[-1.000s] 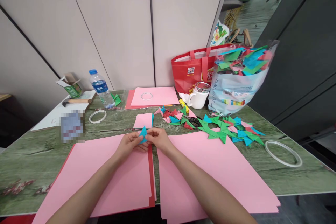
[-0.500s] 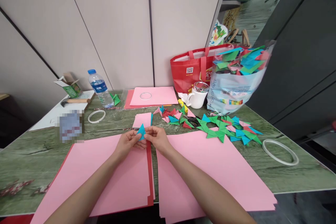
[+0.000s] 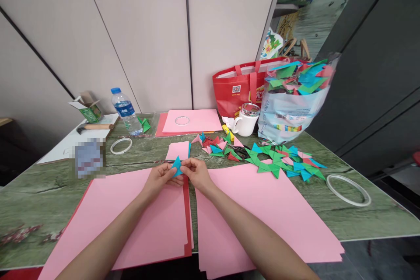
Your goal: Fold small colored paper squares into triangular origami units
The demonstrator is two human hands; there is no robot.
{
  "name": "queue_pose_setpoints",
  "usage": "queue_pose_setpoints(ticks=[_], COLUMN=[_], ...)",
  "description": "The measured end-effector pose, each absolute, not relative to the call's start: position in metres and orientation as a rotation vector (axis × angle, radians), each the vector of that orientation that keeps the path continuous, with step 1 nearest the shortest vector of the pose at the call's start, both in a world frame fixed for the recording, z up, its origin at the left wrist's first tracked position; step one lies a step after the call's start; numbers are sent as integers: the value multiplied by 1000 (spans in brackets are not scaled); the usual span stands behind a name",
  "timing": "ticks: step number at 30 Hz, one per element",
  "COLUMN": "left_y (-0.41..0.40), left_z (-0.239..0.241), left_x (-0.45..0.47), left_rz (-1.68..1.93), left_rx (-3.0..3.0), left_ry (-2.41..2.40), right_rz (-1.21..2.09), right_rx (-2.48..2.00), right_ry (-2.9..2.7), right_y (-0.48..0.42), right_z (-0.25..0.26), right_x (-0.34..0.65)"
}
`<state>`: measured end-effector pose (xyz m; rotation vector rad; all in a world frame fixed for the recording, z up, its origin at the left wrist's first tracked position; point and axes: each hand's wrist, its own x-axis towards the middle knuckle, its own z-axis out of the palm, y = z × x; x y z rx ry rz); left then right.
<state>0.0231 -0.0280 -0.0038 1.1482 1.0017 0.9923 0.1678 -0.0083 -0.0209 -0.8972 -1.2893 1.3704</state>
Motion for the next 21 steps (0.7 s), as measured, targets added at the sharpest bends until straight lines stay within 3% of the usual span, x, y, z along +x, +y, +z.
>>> queue_pose_setpoints(ticks=[21], left_y=[-29], left_z=[-1], left_x=[22], left_rz=[1056], left_rx=[1249], left_ry=[1008], right_rz=[996], right_rx=[-890], right_ry=[-1468], right_y=[-15], right_z=[-16], right_x=[173])
